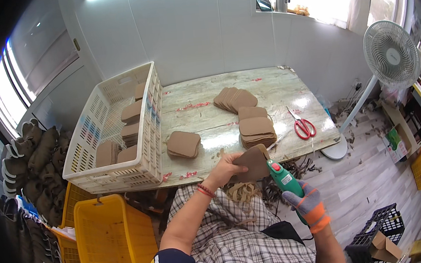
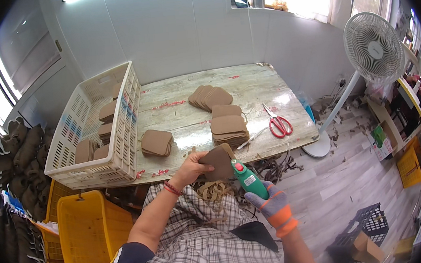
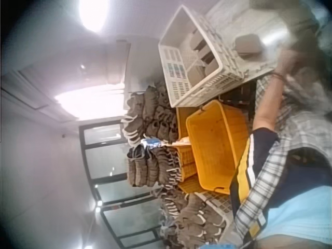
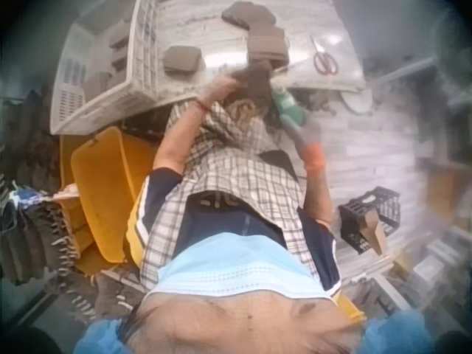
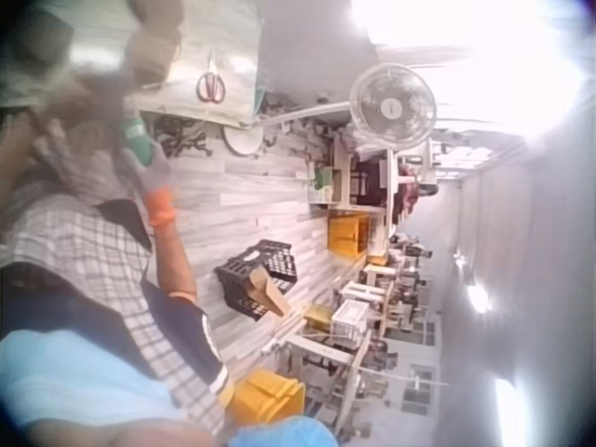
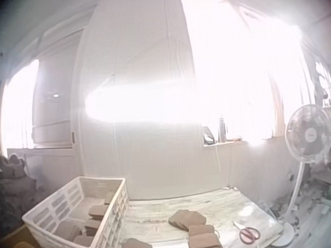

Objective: The person uses a rotary tool to smooth the edges of brown cardboard pieces. They pick up each piece, run the tool along the perimeter, and place the finished items into a white basket. The process is repeated for multiple pieces.

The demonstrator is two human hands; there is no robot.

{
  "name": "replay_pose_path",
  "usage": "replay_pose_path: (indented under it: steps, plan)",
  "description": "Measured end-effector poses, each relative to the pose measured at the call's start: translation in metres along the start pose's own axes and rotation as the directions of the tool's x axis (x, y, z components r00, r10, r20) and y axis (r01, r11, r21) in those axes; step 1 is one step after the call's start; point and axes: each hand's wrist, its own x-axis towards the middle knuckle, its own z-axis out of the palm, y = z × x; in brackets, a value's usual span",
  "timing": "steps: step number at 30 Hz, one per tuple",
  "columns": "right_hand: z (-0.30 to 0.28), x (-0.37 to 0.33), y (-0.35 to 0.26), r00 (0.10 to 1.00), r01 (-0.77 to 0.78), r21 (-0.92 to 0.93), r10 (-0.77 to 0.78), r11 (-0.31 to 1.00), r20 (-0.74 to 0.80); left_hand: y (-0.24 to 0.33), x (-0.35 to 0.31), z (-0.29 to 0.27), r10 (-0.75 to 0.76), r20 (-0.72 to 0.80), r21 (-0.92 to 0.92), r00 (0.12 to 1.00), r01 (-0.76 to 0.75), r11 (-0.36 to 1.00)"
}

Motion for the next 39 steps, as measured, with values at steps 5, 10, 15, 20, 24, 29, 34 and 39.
replay_pose_path:
  steps: [5, 10, 15, 20, 24, 29, 34, 39]
  plan:
    - [0.004, 0.008, 0.01, 0.999, 0.002, 0.046, -0.003, 0.999, 0.035, -0.003, -0.009, 0.008, -0.135, 0.059, -0.108, 0.989, 0.14, 0.984]
    - [0.002, 0.005, 0.008, 0.996, -0.049, 0.134, 0.04, 0.99, 0.074, 0.0, -0.008, 0.0, 0.032, -0.055, 0.005, 0.998, -0.032, 0.999]
    - [0.0, 0.003, 0.007, 0.993, -0.091, 0.135, 0.081, 0.987, 0.084, 0.014, -0.013, -0.006, 0.027, -0.204, -0.079, 0.979, -0.044, 0.996]
    - [0.002, 0.003, 0.01, 0.99, -0.117, 0.147, 0.104, 0.982, 0.095, 0.015, -0.011, -0.014, 0.026, -0.161, -0.095, 0.987, -0.042, 0.995]
    - [0.002, 0.005, 0.013, 0.988, -0.124, 0.13, 0.111, 0.984, 0.106, 0.018, -0.011, -0.013, -0.014, -0.091, -0.067, 0.996, 0.008, 0.998]
    - [0.002, 0.005, 0.02, 0.987, -0.11, 0.047, 0.103, 0.993, 0.12, 0.021, -0.01, -0.015, 0.017, -0.107, 0.037, 0.994, -0.014, 0.999]
    - [0.003, 0.0, 0.025, 0.986, -0.087, -0.023, 0.089, 0.996, 0.138, 0.027, -0.01, -0.012, 0.016, -0.137, 0.097, 0.99, -0.002, 0.995]
    - [0.013, -0.001, 0.019, 0.988, -0.066, -0.039, 0.071, 0.997, 0.134, 0.025, -0.012, -0.004, -0.057, -0.071, 0.101, 0.996, 0.064, 0.993]
